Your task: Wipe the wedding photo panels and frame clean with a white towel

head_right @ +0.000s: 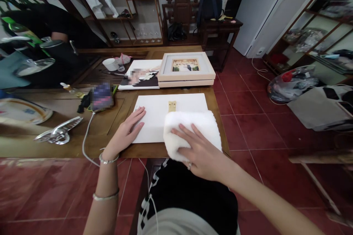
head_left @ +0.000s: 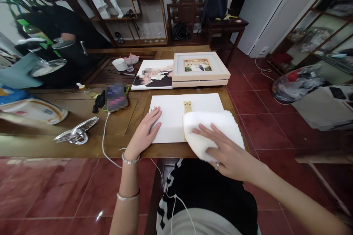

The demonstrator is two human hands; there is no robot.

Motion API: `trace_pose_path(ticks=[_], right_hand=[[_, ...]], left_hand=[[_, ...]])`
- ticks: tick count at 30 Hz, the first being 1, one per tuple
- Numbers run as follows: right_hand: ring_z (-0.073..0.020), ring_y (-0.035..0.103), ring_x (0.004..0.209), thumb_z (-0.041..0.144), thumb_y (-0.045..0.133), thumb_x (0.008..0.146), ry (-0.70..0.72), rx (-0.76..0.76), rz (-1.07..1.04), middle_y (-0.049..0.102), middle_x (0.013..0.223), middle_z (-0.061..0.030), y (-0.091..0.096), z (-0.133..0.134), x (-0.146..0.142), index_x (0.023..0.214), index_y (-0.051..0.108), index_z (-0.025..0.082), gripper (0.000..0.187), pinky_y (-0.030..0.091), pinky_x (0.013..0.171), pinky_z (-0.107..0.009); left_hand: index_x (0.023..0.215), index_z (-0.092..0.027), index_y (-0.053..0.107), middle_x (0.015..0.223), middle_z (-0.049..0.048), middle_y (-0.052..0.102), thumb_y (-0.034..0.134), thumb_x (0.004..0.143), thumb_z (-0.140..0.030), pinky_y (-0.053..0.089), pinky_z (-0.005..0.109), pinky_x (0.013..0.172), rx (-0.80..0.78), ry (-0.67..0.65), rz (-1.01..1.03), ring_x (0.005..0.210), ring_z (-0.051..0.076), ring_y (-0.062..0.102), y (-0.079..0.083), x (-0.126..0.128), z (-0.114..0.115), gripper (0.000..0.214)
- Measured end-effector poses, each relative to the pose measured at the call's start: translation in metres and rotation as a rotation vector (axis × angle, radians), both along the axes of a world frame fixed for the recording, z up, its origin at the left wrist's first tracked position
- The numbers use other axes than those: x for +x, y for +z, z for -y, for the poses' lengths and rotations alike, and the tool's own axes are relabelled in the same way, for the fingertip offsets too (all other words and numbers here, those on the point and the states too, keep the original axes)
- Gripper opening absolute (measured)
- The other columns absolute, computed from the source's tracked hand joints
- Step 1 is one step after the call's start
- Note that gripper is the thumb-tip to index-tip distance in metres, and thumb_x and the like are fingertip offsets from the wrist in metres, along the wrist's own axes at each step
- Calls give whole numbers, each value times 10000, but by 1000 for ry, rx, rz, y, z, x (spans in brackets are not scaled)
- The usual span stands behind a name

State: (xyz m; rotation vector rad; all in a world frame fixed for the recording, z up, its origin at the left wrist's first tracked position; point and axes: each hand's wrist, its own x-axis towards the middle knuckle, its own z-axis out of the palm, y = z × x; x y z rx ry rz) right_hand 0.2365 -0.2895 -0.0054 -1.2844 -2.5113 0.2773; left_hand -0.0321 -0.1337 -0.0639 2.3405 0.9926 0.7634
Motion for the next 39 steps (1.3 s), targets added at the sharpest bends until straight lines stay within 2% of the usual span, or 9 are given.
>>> trace_pose_path(ticks=[6, 9, 13, 17, 26, 29, 33, 36, 39], right_hand=[[-282, 248, 1413, 194, 521, 877, -91, 74, -72, 347, 1502, -144, -2, -64, -1, 1044, 598, 173, 185, 231, 1134, -567], [-311, 215, 1420, 258, 535, 884, -79, 57, 8, 325, 1518, -121, -2, -100, -6, 1165, 575, 191, 292, 194, 1119, -615], [-342, 162, 1428, 187, 531, 848, -37, 54, 106, 383, 1488, -117, -5, -126, -12, 1257, 543, 196, 409, 130, 1097, -667], [-335, 169, 1426, 117, 459, 859, -14, 55, 142, 508, 1377, -153, -6, -117, -15, 1249, 548, 163, 403, 147, 1073, -688], [-386, 151, 1419, 157, 529, 842, 27, -70, 117, 395, 1479, -108, 3, -34, -45, 1133, 631, 233, 318, 104, 1059, -733], [-381, 142, 1422, 164, 532, 850, 71, -129, 79, 381, 1489, -106, 8, -18, -49, 1131, 622, 225, 302, 114, 1067, -726], [-328, 216, 1416, 226, 472, 918, 49, -128, -10, 418, 1446, -172, 11, -30, -39, 1201, 556, 175, 299, 192, 1094, -660], [-300, 263, 1405, 299, 474, 933, -56, -87, -76, 496, 1365, -199, 8, -61, -30, 1226, 521, 152, 331, 204, 1120, -601], [-303, 285, 1394, 310, 512, 910, -128, -95, -113, 526, 1354, -151, 3, -100, -25, 1250, 500, 175, 366, 192, 1130, -591]], left_hand=[[1384, -194, 463, 1504, 74, 376, 440, 953, -323, 210, 458, 1183, -12, 5, -20, 1408, 217, 303, 1, 0, 0, 451], [1387, -196, 459, 1508, 70, 370, 439, 953, -327, 215, 447, 1183, -19, 2, -22, 1410, 214, 299, 2, 0, 0, 454], [1391, -210, 454, 1506, 63, 376, 435, 954, -331, 217, 452, 1180, -21, 5, -22, 1410, 216, 298, 2, 0, 0, 454], [1392, -216, 455, 1506, 65, 375, 434, 954, -333, 217, 461, 1179, -14, -2, -17, 1410, 222, 298, 1, 0, -1, 454], [1391, -210, 458, 1505, 73, 376, 418, 959, -337, 220, 464, 1177, -3, 0, -15, 1409, 226, 301, 0, 1, 0, 452], [1391, -201, 457, 1505, 75, 374, 419, 959, -334, 217, 461, 1179, -2, 2, -19, 1410, 225, 298, 1, 1, 0, 454], [1388, -191, 459, 1503, 80, 378, 420, 959, -329, 217, 462, 1178, -3, 2, -26, 1410, 223, 298, 1, 1, 0, 452], [1387, -197, 461, 1503, 78, 378, 420, 959, -329, 219, 464, 1177, -7, 5, -25, 1410, 224, 298, 1, 1, 0, 450], [1390, -216, 457, 1503, 71, 380, 419, 959, -330, 225, 473, 1174, -8, 2, -24, 1411, 227, 297, 2, 1, 0, 447]])
